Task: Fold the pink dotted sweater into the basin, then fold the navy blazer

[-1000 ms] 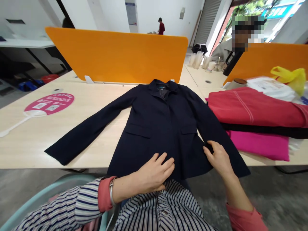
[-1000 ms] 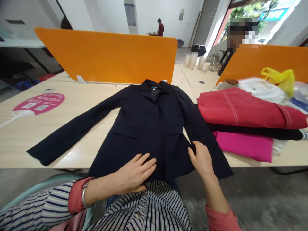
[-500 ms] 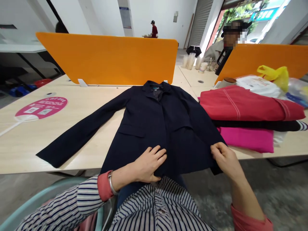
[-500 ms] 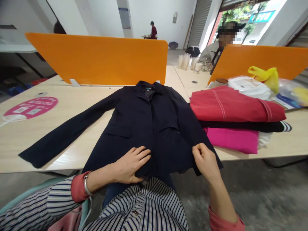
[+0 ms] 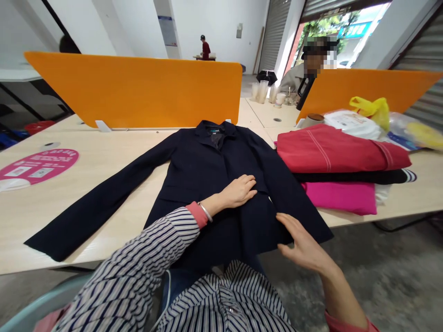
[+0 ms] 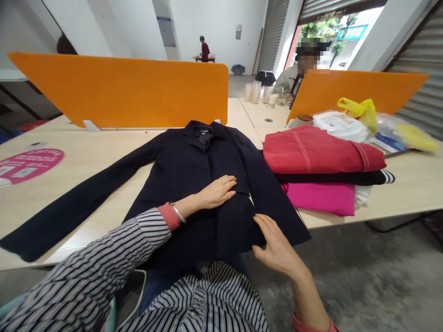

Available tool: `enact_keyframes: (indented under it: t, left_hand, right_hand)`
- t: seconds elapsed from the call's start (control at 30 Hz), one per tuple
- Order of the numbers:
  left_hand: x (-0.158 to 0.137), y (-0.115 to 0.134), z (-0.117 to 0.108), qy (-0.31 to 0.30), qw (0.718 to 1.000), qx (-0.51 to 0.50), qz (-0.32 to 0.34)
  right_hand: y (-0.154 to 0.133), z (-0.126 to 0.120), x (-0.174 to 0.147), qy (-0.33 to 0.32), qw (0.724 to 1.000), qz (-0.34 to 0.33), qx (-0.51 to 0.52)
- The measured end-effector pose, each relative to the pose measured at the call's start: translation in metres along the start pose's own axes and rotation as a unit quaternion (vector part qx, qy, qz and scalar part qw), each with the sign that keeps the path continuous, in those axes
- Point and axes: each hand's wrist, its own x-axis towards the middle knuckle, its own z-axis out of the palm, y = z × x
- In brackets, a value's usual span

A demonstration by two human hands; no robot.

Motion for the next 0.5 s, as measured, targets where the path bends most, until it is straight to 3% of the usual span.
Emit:
enact_keyframes:
  t: [0.1,0.2,0.3,0.37,0.5]
  left_hand:
    - [0.007,-0.018,0.023,0.008,0.998,-0.021,-0.059]
    - [0.004,-0.023,0.029,0.008,0.996,-0.046,-0.077]
    - [0.002,-0.021,0.025,-0.004,0.994,-0.065,-0.09]
    - [0.002,-0.019,0.023,-0.017,0.993,-0.066,-0.101]
    - [0.004,-0.015,0.027,-0.052,0.991,-0.03,-0.118]
  right_hand:
    - [0.003,0.009,-0.006,-0.013,0.999,-0.035,-0.028]
    - [0.004,0.014,-0.007,0.094,0.995,-0.023,-0.036]
    - [-0.001,0.01,-0.009,0.25,0.964,0.085,-0.033]
    - [-0.007,0.008,-0.015,0.309,0.933,0.181,-0.021]
    - [-0.017,0.021,-0.035,0.28,0.902,0.304,0.121]
